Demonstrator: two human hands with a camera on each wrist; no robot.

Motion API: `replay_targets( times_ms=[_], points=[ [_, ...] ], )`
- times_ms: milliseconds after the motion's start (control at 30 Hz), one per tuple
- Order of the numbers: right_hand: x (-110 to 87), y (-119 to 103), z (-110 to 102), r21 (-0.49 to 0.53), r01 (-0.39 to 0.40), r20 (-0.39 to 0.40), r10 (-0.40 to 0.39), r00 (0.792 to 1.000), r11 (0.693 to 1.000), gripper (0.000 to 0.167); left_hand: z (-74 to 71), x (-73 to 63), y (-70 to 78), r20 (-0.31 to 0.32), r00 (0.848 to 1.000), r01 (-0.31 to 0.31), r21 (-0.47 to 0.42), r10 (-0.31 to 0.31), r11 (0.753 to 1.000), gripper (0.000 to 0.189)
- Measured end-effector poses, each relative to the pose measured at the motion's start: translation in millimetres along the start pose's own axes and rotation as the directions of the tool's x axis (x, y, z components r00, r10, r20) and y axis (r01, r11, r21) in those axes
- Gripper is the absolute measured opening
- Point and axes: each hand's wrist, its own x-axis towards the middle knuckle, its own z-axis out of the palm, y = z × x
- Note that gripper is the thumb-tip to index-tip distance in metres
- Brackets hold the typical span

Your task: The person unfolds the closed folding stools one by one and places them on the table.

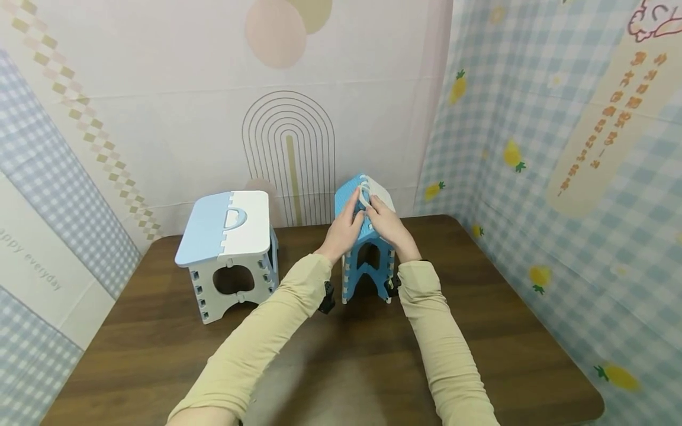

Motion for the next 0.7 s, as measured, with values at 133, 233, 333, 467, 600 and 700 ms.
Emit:
replay_targets(
  times_ms=[133,233,333,467,600,700],
  points=[
    [-2.2,1.4,-2.7,-0.003,-0.013,0.004,0.013,1.0,1.0,0.059,0.2,-0.8,-0.1,0.005,1.0,-0.016,0.024,0.016,1.0,0.057],
    [-2.3,1.8,-3.5,0.014,-0.026,0.0,0.026,1.0,1.0,0.059,0.4,-1.0,-0.6,-0.002,1.0,-0.013,0.025,0.013,1.0,0.056],
    [-1.4,2.7,-4.0,0.032,-0.045,0.002,0.045,0.999,0.998,0.06,0.8,-1.2,-1.3,0.0,1.0,-0.018,0.026,0.018,1.0,0.056],
    [-0.4,2.8,-3.9,0.022,-0.034,0.012,0.033,0.999,0.999,0.06,-0.6,-1.3,-0.4,0.011,1.0,-0.028,0.043,0.027,0.999,0.056],
    [1.4,1.7,-2.8,-0.011,0.004,0.023,-0.004,1.0,1.0,0.059,-3.4,-1.3,1.3,0.025,0.999,-0.023,0.077,0.021,0.997,0.057],
    [2.0,1.1,-2.0,-0.042,0.007,0.01,-0.006,1.0,0.999,0.058,-5.2,-1.3,2.5,0.034,0.999,-0.021,0.091,0.018,0.996,0.057]
  ],
)
